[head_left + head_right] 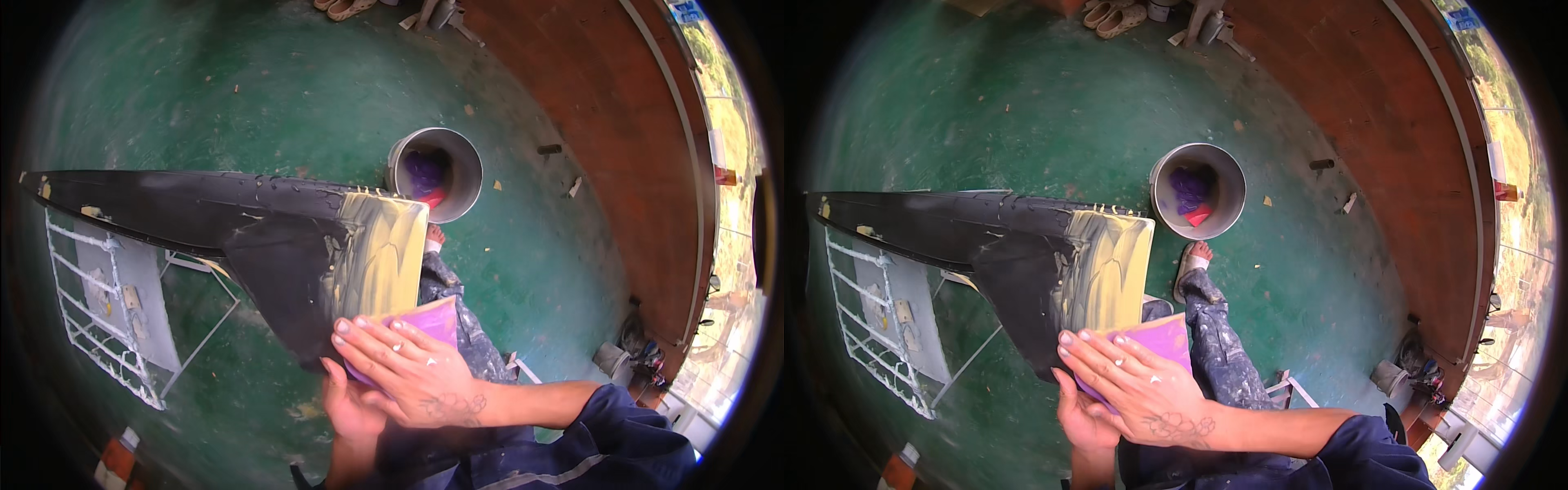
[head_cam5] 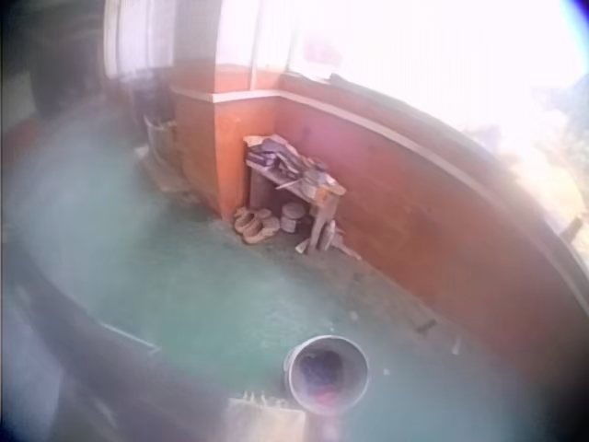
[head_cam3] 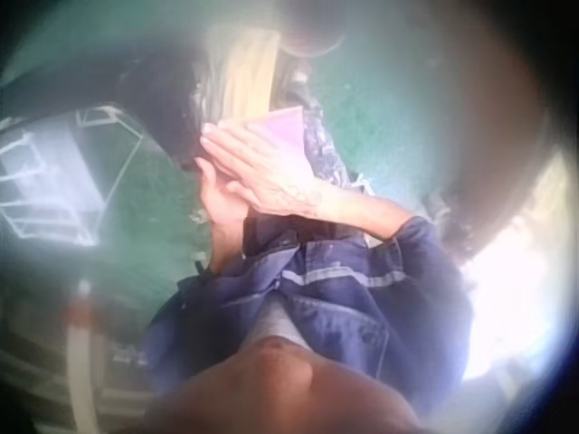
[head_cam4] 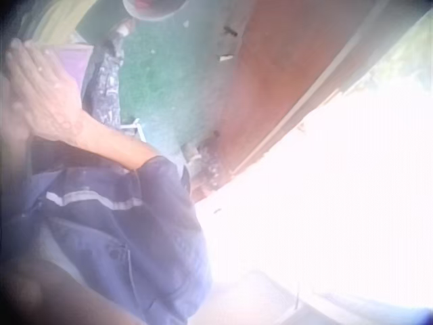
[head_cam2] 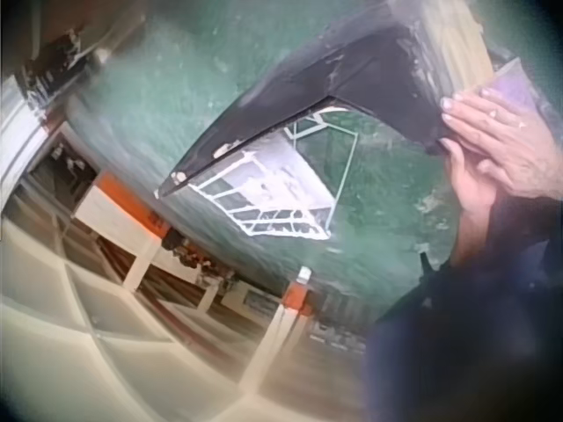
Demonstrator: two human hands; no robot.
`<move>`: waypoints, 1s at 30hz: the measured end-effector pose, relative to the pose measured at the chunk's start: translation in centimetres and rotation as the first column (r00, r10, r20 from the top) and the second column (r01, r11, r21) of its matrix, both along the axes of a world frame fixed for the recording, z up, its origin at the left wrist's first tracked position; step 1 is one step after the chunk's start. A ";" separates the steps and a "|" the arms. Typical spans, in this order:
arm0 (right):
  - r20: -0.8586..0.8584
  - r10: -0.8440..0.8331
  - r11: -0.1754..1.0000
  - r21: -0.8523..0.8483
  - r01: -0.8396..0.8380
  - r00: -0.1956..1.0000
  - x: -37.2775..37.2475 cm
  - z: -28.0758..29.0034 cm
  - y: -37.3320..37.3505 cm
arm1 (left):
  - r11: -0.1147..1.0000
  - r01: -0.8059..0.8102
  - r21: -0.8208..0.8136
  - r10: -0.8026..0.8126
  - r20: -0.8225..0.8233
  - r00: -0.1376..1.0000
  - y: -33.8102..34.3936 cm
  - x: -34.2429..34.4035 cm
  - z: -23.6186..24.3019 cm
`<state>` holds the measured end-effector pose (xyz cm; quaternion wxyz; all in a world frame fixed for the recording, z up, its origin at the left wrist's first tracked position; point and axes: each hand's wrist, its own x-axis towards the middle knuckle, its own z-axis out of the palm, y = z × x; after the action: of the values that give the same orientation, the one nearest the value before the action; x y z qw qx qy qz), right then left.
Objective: The person sands a black car bumper with a purple sanding block, repeatedly dipping the block into a bucket of water. The person holds the bumper with one hand and sands with the other, working on different sections of the surface.
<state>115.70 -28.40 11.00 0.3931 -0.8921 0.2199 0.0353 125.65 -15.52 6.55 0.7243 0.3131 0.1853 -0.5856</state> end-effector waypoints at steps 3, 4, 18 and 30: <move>0.033 -0.170 0.985 -0.033 0.171 0.985 2.3 -1.4 -5.4 | 0.994 0.010 0.107 -0.015 0.048 0.999 -0.3 -0.2 -0.5; 0.050 -0.288 0.957 -0.029 0.290 0.956 2.9 -2.2 -5.8 | 0.986 0.021 0.163 -0.031 0.059 0.998 -0.2 -0.2 -0.2; 0.369 -0.567 0.812 0.401 0.424 0.737 1.9 -4.5 -2.4 | 0.967 0.112 0.228 -0.158 0.198 0.967 -1.2 1.0 2.2; 0.119 -0.861 0.257 0.940 0.222 0.494 2.7 -14.6 -21.2 | 0.916 0.012 0.401 -0.111 0.225 0.968 -2.6 0.0 3.3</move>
<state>118.39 -49.64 -3.65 0.7968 -0.3825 0.3462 -0.3145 125.60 -18.17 9.82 0.6442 0.5283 0.1997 -0.5158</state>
